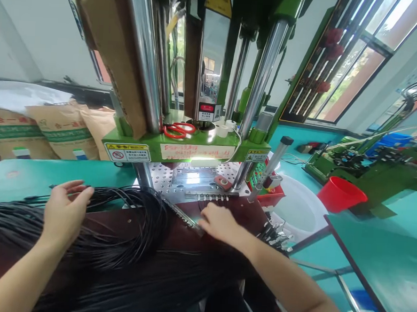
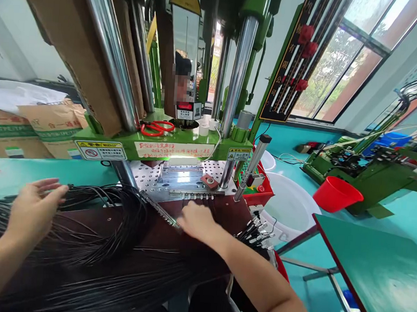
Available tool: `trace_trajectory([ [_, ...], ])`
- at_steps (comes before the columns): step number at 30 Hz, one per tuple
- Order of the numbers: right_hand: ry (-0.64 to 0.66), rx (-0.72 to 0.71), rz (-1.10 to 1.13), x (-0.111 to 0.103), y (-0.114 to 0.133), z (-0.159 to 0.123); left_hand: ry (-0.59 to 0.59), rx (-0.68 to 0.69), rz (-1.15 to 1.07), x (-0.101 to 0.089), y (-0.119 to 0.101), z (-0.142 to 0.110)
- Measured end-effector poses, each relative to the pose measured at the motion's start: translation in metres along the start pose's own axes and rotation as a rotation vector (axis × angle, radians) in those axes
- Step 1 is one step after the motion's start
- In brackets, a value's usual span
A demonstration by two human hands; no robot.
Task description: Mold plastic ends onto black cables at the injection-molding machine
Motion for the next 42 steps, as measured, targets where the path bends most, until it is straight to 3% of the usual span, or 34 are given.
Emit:
trace_trajectory([
  [2, -0.010, 0.061, -0.074, -0.009, -0.035, 0.008, 0.224, 0.115, -0.098, -0.002, -0.024, -0.044],
  [3, -0.002, 0.091, -0.097, -0.010, -0.053, 0.011, 0.416, 0.191, -0.119, 0.004, -0.037, -0.071],
  [5, 0.023, 0.116, -0.123, -0.008, -0.082, 0.016, 0.756, 0.428, -0.100, 0.020, -0.062, -0.129],
  [7, 0.043, 0.117, -0.140, -0.002, -0.096, 0.019, 0.952, 0.663, -0.040, 0.039, -0.080, -0.179],
  [10, 0.059, 0.102, -0.156, 0.007, -0.099, 0.021, 1.012, 0.863, 0.068, 0.069, -0.093, -0.224],
  [15, 0.111, 0.086, -0.143, 0.001, -0.101, 0.021, 1.008, 0.874, 0.191, 0.098, -0.090, -0.247],
  [19, 0.114, 0.138, -0.099, -0.028, -0.113, 0.025, 1.055, 0.781, 0.169, 0.103, -0.082, -0.250],
  [23, 0.053, 0.190, -0.040, -0.059, -0.113, 0.028, 1.129, 0.543, 0.039, 0.119, -0.078, -0.243],
  [26, -0.006, 0.179, 0.028, -0.074, -0.111, 0.029, 1.184, 0.246, -0.108, 0.140, -0.078, -0.237],
  [28, -0.033, 0.161, 0.085, -0.079, -0.111, 0.030, 1.236, -0.022, -0.304, 0.153, -0.082, -0.236],
  [30, -0.038, 0.138, 0.146, -0.082, -0.112, 0.034, 1.366, -0.312, -0.556, 0.165, -0.090, -0.244],
  [32, -0.030, 0.118, 0.203, -0.081, -0.113, 0.038, 1.567, -0.516, -0.755, 0.174, -0.102, -0.258],
  [34, -0.015, 0.112, 0.249, -0.076, -0.114, 0.044, 1.725, -0.585, -0.836, 0.180, -0.112, -0.271],
  [35, -0.011, 0.113, 0.266, -0.073, -0.114, 0.047, 1.747, -0.587, -0.840, 0.183, -0.115, -0.275],
  [38, -0.024, 0.128, 0.289, -0.064, -0.116, 0.058, 1.670, -0.584, -0.802, 0.192, -0.117, -0.274],
  [42, -0.038, 0.193, 0.284, -0.054, -0.120, 0.083, 1.638, -0.566, -0.749, 0.196, -0.127, -0.247],
])
Point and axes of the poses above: each hand's wrist, its own z-axis towards the middle knuckle, its own x-axis out of the palm, y = z × x, the point moved 5 cm from there along z, towards the middle knuckle, and after that the axes turned 5 degrees about -x, right-handed, at the moved point
